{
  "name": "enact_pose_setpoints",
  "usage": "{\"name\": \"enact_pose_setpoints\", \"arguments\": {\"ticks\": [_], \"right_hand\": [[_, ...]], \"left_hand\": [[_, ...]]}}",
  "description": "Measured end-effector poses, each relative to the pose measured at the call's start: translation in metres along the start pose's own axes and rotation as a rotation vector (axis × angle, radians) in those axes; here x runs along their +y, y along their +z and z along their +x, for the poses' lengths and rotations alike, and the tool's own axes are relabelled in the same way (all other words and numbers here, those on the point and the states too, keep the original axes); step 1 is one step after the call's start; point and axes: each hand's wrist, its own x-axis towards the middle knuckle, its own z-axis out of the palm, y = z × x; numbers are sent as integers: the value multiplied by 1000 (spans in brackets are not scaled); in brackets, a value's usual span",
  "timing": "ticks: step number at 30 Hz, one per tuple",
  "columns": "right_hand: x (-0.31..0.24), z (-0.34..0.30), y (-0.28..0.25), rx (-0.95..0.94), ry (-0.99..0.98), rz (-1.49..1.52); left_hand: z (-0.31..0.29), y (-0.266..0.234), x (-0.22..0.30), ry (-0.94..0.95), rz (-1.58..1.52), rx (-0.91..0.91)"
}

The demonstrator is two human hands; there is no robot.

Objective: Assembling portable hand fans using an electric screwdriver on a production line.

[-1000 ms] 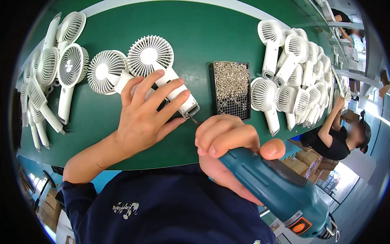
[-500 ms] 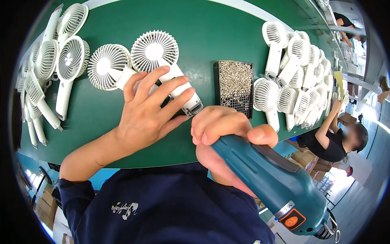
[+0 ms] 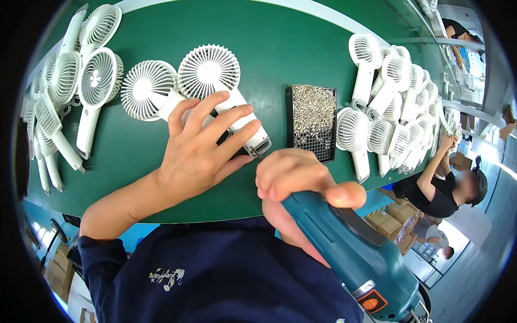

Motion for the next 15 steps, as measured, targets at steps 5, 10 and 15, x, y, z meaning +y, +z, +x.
{"name": "enact_pose_setpoints", "arguments": {"ticks": [5,10,15], "right_hand": [[-28,9,-15,176,-112,-31],[-40,5,-59,272,-105,-103],[-36,-3,-69,352,-97,-133]], "left_hand": [[-2,-6,0,16,-20,-43],[-11,-29,-8,-47,31,-73],[-26,-23,0,-65,92,-117]]}}
